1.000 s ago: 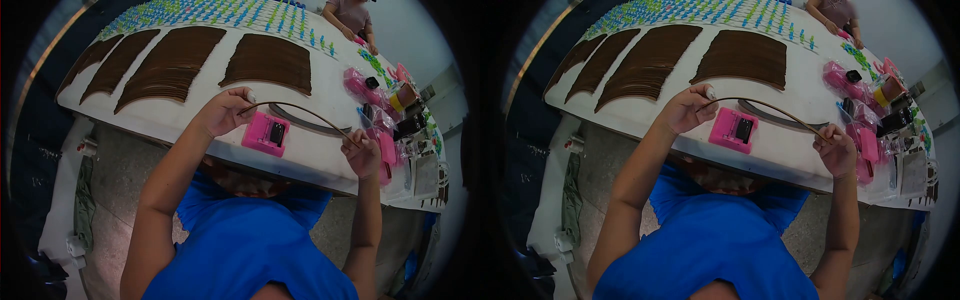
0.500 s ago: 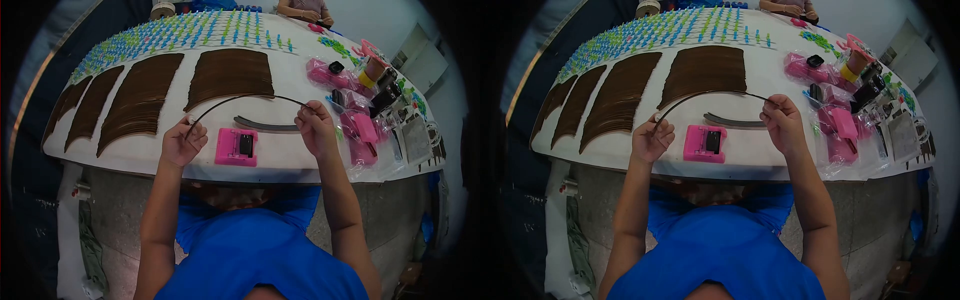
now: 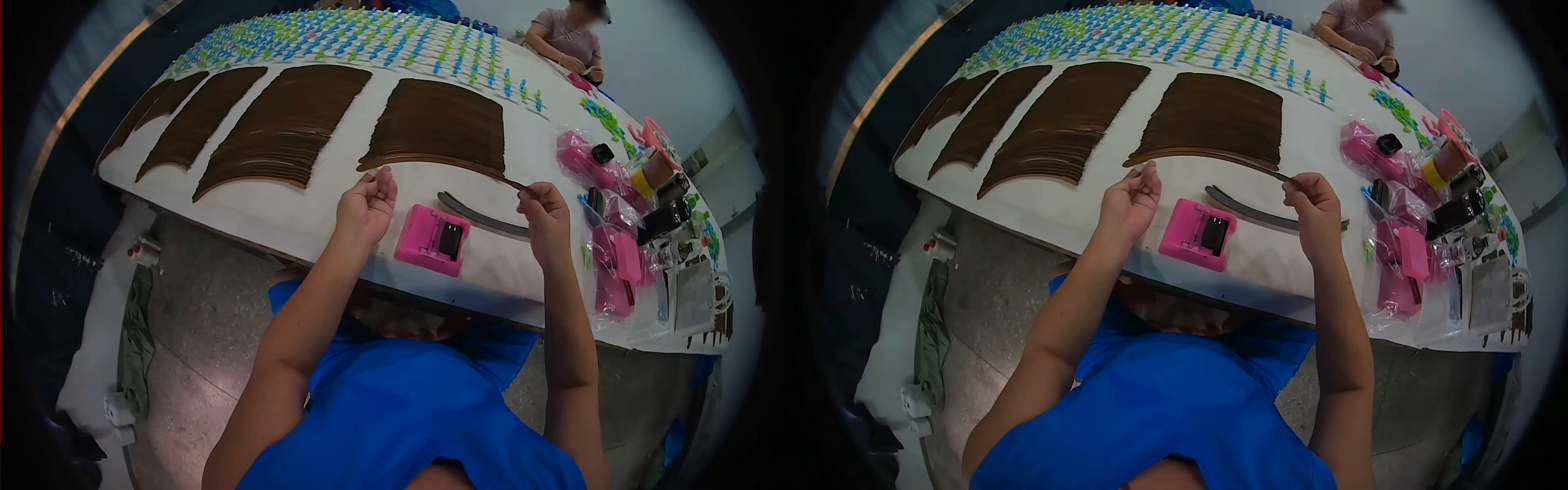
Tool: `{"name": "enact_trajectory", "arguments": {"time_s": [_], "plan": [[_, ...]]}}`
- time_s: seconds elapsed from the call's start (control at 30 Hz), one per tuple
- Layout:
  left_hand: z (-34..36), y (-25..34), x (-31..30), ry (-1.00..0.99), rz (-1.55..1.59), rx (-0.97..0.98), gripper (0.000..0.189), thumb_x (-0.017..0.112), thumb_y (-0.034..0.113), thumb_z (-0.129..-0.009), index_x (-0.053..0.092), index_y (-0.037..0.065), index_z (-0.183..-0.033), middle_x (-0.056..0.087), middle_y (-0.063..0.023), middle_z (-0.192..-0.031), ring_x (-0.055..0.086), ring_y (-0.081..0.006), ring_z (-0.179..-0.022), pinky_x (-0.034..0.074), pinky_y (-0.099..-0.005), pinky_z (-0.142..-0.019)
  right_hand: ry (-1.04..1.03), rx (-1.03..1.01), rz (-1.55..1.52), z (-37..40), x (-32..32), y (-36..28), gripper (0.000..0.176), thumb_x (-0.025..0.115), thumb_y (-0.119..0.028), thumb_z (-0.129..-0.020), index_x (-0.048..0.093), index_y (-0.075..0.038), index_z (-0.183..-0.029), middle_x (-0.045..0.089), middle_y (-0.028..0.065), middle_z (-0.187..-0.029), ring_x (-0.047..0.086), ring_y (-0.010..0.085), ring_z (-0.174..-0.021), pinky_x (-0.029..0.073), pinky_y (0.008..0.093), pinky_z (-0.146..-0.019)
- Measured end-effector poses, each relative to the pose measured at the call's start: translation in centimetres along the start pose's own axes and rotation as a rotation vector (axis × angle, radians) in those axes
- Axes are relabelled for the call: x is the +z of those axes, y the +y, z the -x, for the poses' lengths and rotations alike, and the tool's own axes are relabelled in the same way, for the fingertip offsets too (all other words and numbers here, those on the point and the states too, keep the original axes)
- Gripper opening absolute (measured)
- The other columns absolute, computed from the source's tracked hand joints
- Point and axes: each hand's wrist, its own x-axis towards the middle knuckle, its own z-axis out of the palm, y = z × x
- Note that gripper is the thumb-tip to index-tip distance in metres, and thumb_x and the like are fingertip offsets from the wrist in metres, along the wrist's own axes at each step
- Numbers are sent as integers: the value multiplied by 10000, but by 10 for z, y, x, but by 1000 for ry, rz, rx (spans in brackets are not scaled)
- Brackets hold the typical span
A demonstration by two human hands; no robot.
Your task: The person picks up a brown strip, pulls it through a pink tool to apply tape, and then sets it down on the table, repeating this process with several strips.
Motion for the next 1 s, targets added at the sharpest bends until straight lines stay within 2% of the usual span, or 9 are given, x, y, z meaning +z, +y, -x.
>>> {"name": "enact_trajectory", "arguments": {"time_s": [0.33,0.43,0.5,0.53,0.6,0.67,0.73,0.87,1.0], "plan": [[-20,-4,4,-98,-449,-216,202,505,-67,-1011,592,-44,-1192,691,-194,-1191,717,-255,-1027,630,-372,-949,-138,88,296,-39,-9,16,125,710,-26,-973,672,-51,-1089,687,-5,-980,600,73,-888,482,251,-822],[-1,-3,12,-197,-791,-86,195,520,-52,-992,641,-39,-1144,711,-161,-1144,718,-229,-1010,617,-333,-887,-124,128,391,-46,-16,28,91,721,-56,-989,689,-27,-1070,681,-13,-951,612,64,-907,504,247,-799],[5,2,16,-217,-1455,43,198,542,-23,-971,687,-34,-1106,725,-155,-1116,721,-237,-986,589,-340,-853,-122,160,529,-54,-25,41,116,737,-81,-978,695,-22,-1069,692,7,-947,626,83,-907,516,263,-800],[6,3,13,-219,-1457,43,198,542,-23,-971,687,-34,-1106,725,-155,-1116,721,-237,-986,589,-340,-853,-120,194,667,-58,-30,48,144,752,-105,-966,702,-17,-1068,702,28,-943,640,103,-908,529,279,-801],[8,3,4,-502,-1869,607,199,574,21,-967,698,-19,-1117,719,-178,-1126,714,-304,-990,564,-376,-859,-111,146,797,-65,-36,68,184,769,-116,-933,706,-20,-1077,714,61,-966,661,146,-910,542,311,-805],[8,3,3,-539,-1920,645,208,575,37,-971,695,-12,-1134,708,-188,-1132,701,-347,-1011,559,-404,-883,-94,100,929,-66,-40,73,227,787,-127,-899,711,-23,-1085,727,95,-989,683,189,-913,556,342,-809],[8,1,3,-589,-1970,682,219,576,53,-975,691,-4,-1151,698,-197,-1138,688,-390,-1032,553,-432,-907,-83,-71,1146,-59,-27,63,272,799,-134,-835,734,-52,-1087,724,129,-1084,686,301,-996,558,425,-876],[4,1,3,-680,-2059,794,234,569,104,-981,705,27,-1154,697,-159,-1191,673,-393,-1102,552,-485,-945,26,-219,1287,-36,-11,44,262,804,-131,-814,755,-80,-1066,700,119,-1128,651,344,-1068,530,462,-929],[1,0,4,-732,-2181,910,242,579,138,-987,680,58,-1192,679,-127,-1255,679,-379,-1101,557,-503,-927,-97,-221,1327,-9,-3,37,324,801,-240,-855,772,-146,-1164,675,117,-1117,613,339,-1084,486,471,-962]]}}
